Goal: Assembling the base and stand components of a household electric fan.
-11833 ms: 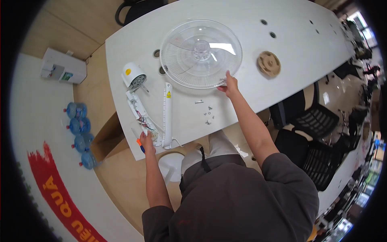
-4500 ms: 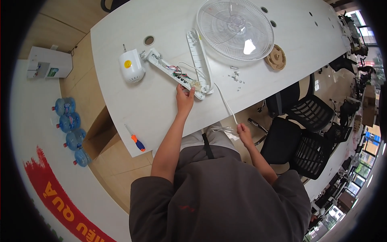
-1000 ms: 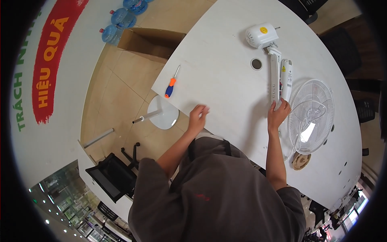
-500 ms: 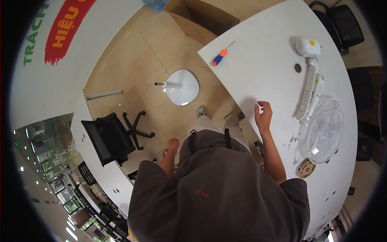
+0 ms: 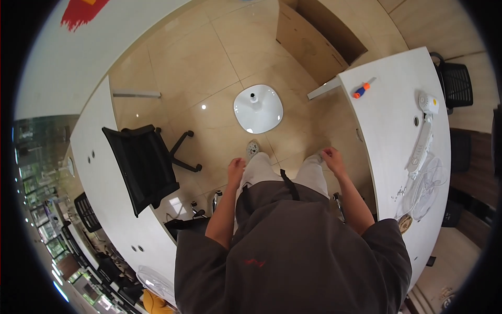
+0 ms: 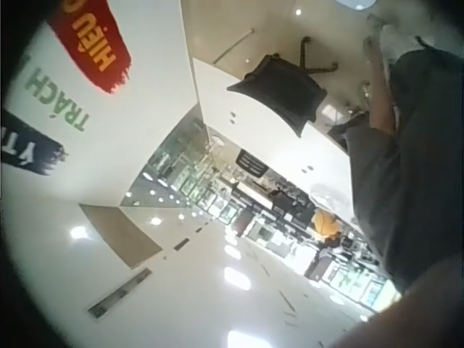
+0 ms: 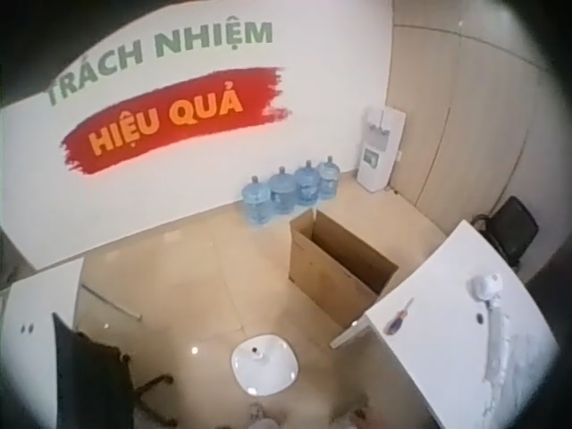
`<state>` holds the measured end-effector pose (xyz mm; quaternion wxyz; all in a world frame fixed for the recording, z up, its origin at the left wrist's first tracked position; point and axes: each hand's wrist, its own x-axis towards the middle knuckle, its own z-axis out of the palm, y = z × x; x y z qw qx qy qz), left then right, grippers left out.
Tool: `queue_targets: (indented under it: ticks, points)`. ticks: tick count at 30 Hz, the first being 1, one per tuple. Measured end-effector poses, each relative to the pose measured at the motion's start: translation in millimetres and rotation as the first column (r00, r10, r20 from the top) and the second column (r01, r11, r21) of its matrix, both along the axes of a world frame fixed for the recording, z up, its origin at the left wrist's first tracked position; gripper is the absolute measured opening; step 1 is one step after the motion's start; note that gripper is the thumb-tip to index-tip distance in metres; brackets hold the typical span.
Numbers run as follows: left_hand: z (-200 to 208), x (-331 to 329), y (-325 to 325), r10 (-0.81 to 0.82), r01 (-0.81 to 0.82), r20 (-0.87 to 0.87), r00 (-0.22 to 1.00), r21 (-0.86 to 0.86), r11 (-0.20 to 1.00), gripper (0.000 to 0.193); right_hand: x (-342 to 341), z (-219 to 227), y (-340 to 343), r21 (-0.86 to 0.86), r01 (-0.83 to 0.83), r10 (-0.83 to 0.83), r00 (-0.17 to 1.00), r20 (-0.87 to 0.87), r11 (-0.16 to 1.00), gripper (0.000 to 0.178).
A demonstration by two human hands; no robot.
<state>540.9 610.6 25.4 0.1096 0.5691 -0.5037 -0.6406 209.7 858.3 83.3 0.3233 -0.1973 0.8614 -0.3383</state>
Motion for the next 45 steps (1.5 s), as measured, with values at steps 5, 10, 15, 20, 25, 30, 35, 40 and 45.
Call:
queue_targets:
  ticks: [5, 10, 15, 20, 25, 30, 35, 40, 45]
  points:
    - [-28.1, 147.3, -16.5, 0.288, -0.321, 0.241, 0.927, 0.113, 0.94, 0.019, 45.5, 4.0, -141.9, 0.112, -0.428, 0.428, 0.903, 0.018, 0.897, 0.034]
    - [-35.4, 235.5, 40.5, 0.39, -0.478, 0.38, 0.839, 0.173, 0.861, 0.019, 46.6, -20.5, -280.8, 0.16, -0.489, 0.508, 0.855, -0.11, 0.858, 0.04]
    - [-6.1, 247.1, 106.2, 0.532, -0.638, 0.367, 0.763, 0.294, 0.711, 0.024, 32.9, -79.7, -399.2, 0.316, -0.424, 0.509, 0.818, -0.268, 0.849, 0.048]
    - [31.1, 222.3, 164.5, 0.517, -0.696, 0.475, 0.712, 0.372, 0.615, 0.026, 32.9, -171.4, -454.6, 0.424, -0.325, 0.492, 0.783, -0.381, 0.846, 0.052]
    - [51.6, 197.0, 182.1, 0.37, -0.681, 0.616, 0.696, 0.401, 0.613, 0.025, 28.6, -239.2, -457.4, 0.511, -0.274, 0.426, 0.881, -0.206, 0.814, 0.053]
    - [50.6, 183.0, 161.4, 0.379, -0.719, 0.634, 0.674, 0.447, 0.531, 0.024, 25.0, -266.1, -462.2, 0.522, -0.238, 0.396, 0.893, -0.215, 0.819, 0.054]
    - [37.3, 179.1, 133.5, 0.437, -0.733, 0.622, 0.649, 0.358, 0.579, 0.026, 34.6, -296.5, -471.1, 0.552, -0.202, 0.405, 0.873, -0.273, 0.809, 0.056]
    - [37.3, 184.0, 136.3, 0.43, -0.717, 0.625, 0.651, 0.323, 0.617, 0.028, 31.7, -307.2, -485.1, 0.682, -0.215, 0.472, 0.855, -0.214, 0.699, 0.053]
    - [29.0, 206.1, 174.3, 0.437, -0.703, 0.594, 0.676, 0.341, 0.624, 0.029, 26.7, -309.1, -504.4, 0.827, -0.556, 0.783, 0.55, 0.29, 0.084, 0.035]
